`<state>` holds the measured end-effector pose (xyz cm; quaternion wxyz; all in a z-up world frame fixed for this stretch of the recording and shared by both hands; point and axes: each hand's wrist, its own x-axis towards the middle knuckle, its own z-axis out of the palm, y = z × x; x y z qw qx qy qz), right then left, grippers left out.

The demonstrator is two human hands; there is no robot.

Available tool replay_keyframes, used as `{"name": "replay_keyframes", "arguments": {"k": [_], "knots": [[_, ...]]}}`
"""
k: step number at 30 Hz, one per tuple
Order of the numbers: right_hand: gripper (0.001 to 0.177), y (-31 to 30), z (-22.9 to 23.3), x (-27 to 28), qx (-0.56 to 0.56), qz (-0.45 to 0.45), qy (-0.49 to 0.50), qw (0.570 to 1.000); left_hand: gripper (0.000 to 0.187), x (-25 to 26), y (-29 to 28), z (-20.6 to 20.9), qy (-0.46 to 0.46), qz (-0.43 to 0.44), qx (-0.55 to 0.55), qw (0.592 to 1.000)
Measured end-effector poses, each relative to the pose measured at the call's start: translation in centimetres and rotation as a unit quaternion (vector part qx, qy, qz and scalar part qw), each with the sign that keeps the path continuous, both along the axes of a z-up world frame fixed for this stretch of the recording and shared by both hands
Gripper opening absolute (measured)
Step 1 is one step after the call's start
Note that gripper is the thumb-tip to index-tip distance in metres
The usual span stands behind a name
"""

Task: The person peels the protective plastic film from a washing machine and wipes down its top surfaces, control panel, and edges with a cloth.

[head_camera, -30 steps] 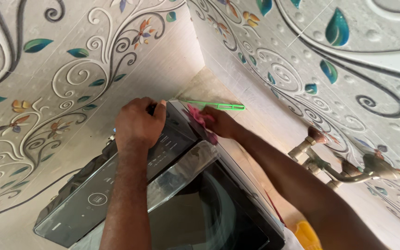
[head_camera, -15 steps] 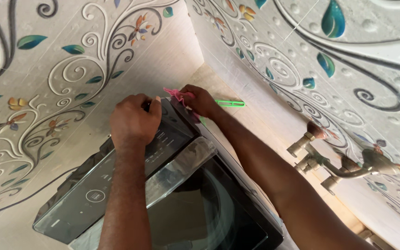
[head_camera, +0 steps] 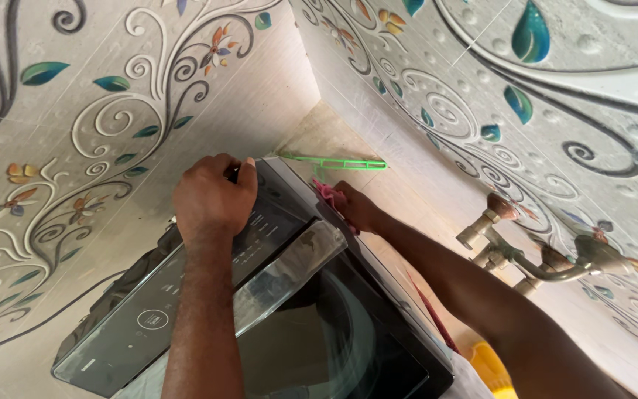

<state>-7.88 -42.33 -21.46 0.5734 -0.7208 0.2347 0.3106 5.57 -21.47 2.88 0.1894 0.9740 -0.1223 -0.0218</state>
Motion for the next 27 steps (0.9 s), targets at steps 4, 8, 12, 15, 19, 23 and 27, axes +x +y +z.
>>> {"name": "replay_keyframes", "arguments": {"k": [4,8,12,15,19,23,27], "knots": [[0.034,1.5,-3.9,3.7,-0.094,-0.005,-0.227,0.969,0.027,-0.1,0.0,0.1,0.007,0.007,-0.008,1.0],[0.047,3.4,-3.5,8.3,-0.023,-0.058,-0.298,0.953,0.025,-0.1,0.1,0.0,-0.006,0.0,-0.02,1.0],[0.055,3.3,-3.0,9.6,0.07,-0.038,-0.231,0.97,0.025,-0.1,0.1,0.2,-0.007,0.0,-0.022,1.0],[0.064,2.2,-4.6,8.7,0.045,0.037,-0.224,0.973,0.025,-0.2,0.0,0.3,-0.006,0.006,-0.02,1.0],[0.074,1.5,-7.7,6.4,0.11,-0.008,-0.074,0.991,0.026,-0.1,0.0,0.3,-0.003,0.004,-0.013,1.0],[0.074,1.2,-8.7,4.3,0.058,-0.004,0.046,0.997,0.028,0.0,0.0,0.2,-0.003,0.003,-0.015,1.0],[0.065,0.6,-5.9,1.7,0.051,-0.024,0.022,0.998,0.029,-0.1,0.0,0.3,-0.005,0.006,-0.017,1.0]]}}
